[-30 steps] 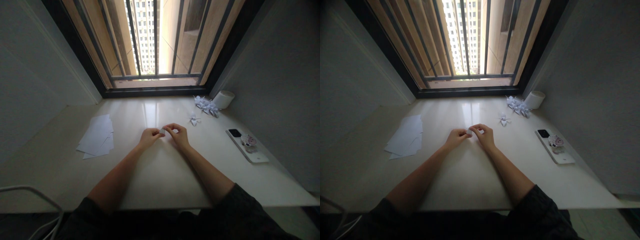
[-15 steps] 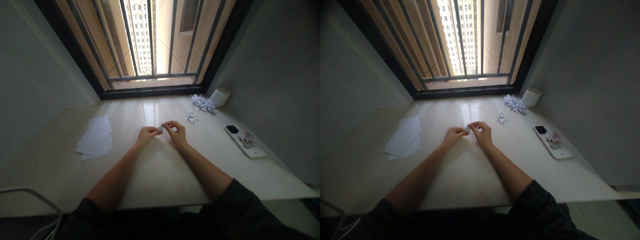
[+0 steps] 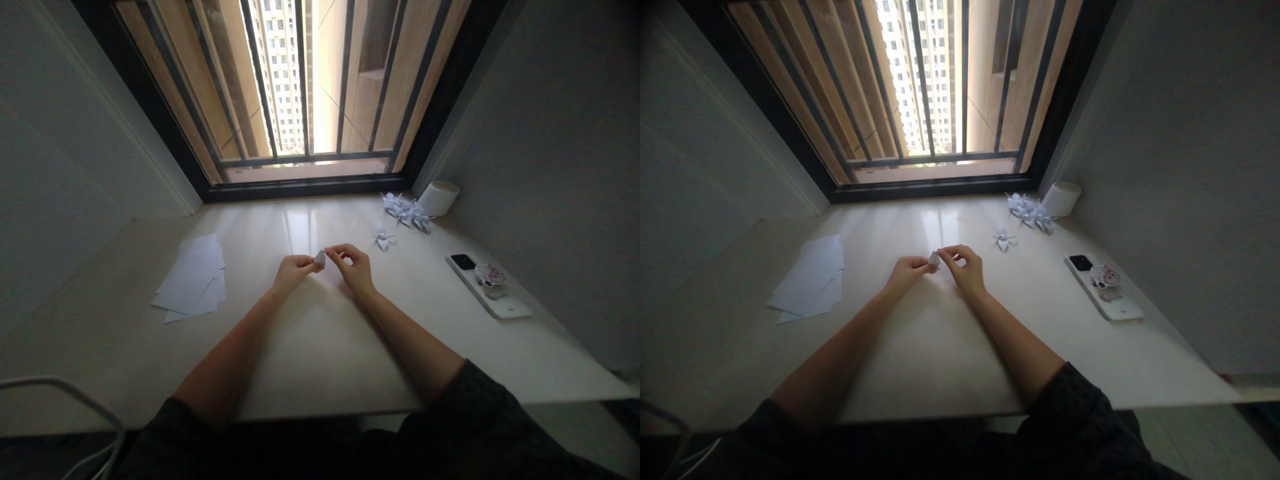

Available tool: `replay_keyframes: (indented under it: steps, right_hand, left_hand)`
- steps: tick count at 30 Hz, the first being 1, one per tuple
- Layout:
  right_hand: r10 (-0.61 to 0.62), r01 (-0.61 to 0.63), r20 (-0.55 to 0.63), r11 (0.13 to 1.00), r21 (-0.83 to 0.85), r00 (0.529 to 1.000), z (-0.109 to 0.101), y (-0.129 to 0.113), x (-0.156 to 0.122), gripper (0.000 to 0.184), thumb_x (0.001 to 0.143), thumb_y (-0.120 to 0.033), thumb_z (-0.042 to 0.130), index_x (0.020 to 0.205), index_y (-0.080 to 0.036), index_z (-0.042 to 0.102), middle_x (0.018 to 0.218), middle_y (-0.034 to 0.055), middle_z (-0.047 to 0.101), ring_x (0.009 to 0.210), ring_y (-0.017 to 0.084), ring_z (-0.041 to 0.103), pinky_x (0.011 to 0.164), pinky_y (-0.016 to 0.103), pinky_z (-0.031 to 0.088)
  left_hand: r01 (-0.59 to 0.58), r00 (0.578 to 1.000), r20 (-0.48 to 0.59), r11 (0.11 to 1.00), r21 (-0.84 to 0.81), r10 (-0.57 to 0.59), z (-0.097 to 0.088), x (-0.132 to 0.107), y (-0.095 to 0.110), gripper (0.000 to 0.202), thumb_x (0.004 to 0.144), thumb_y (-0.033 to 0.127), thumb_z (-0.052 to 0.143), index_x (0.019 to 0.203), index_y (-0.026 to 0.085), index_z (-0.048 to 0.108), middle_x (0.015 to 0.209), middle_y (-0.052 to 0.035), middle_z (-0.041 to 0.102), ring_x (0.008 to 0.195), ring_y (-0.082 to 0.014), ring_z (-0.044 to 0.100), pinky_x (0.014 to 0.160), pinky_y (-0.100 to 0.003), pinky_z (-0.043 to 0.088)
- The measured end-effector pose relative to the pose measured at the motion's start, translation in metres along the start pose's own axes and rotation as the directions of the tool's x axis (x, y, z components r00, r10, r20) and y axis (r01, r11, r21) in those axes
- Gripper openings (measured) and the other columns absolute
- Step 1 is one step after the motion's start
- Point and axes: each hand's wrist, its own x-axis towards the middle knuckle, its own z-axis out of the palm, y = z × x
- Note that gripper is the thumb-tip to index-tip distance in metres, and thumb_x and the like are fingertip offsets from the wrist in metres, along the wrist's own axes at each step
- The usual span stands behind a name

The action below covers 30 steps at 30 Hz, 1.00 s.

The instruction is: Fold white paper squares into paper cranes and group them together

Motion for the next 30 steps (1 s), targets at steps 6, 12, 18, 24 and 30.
replay_keyframes:
  steps: [6, 12, 18, 24, 30]
  right_hand:
    - [-0.100, 0.099, 0.002, 0.989, -0.112, 0.995, -0.001, -0.004, -0.002, 0.017, 0.077, -0.041, 0.064, 0.073, -0.025, 0.067, 0.076, 0.0019, 0.068, 0.077, 0.019, 0.059, 0.070, 0.035, 0.046]
    - [-0.140, 0.142, 0.024, 0.980, -0.139, 0.990, -0.002, -0.005, -0.002, 0.014, 0.080, -0.036, 0.061, 0.073, -0.024, 0.063, 0.076, 0.0021, 0.065, 0.077, 0.019, 0.056, 0.070, 0.034, 0.046]
    - [-0.069, 0.071, 0.020, 0.990, -0.122, 0.997, 0.001, 0.003, -0.003, 0.018, 0.084, -0.038, 0.053, 0.077, -0.022, 0.058, 0.077, 0.0020, 0.060, 0.075, 0.017, 0.055, 0.066, 0.031, 0.045]
    - [-0.063, 0.063, 0.009, 0.991, -0.116, 0.998, 0.003, 0.006, -0.003, 0.018, 0.087, -0.037, 0.048, 0.081, -0.021, 0.056, 0.080, 0.0024, 0.060, 0.078, 0.017, 0.056, 0.070, 0.031, 0.044]
    - [-0.098, 0.102, 0.031, 0.975, -0.195, 0.995, 0.001, 0.002, -0.005, 0.017, 0.082, -0.037, 0.058, 0.088, -0.022, 0.061, 0.084, 0.0032, 0.064, 0.078, 0.018, 0.057, 0.070, 0.032, 0.046]
  left_hand:
    - [0.007, 1.000, -0.012, 0.998, 0.064, -0.006, 0.003, -0.003, 0.000, 0.039, 0.058, 0.050, 0.073, 0.069, 0.012, 0.069, 0.058, 0.0011, 0.058, 0.053, -0.0084, 0.045, 0.050, -0.021, 0.030]
    - [0.012, 1.000, -0.004, 0.997, 0.070, -0.011, 0.003, -0.004, 0.000, 0.039, 0.059, 0.050, 0.072, 0.067, 0.013, 0.068, 0.054, 0.0029, 0.055, 0.051, -0.0076, 0.043, 0.049, -0.021, 0.028]
    - [-0.013, 1.000, 0.002, 1.000, -0.008, 0.013, 0.001, -0.001, -0.001, 0.033, 0.059, 0.044, 0.074, 0.070, 0.013, 0.070, 0.064, -0.0009, 0.065, 0.061, -0.0113, 0.054, 0.060, -0.023, 0.037]
    - [-0.020, 0.998, -0.060, 0.997, -0.073, 0.016, 0.001, 0.001, 0.000, 0.028, 0.060, 0.040, 0.075, 0.065, 0.014, 0.070, 0.068, -0.0030, 0.068, 0.066, -0.0134, 0.058, 0.069, -0.025, 0.041]
    - [-0.013, 0.996, -0.087, 0.996, -0.089, 0.005, 0.004, 0.000, -0.004, 0.030, 0.057, 0.041, 0.077, 0.068, 0.014, 0.071, 0.065, -0.0018, 0.068, 0.061, -0.0126, 0.057, 0.062, -0.024, 0.040]
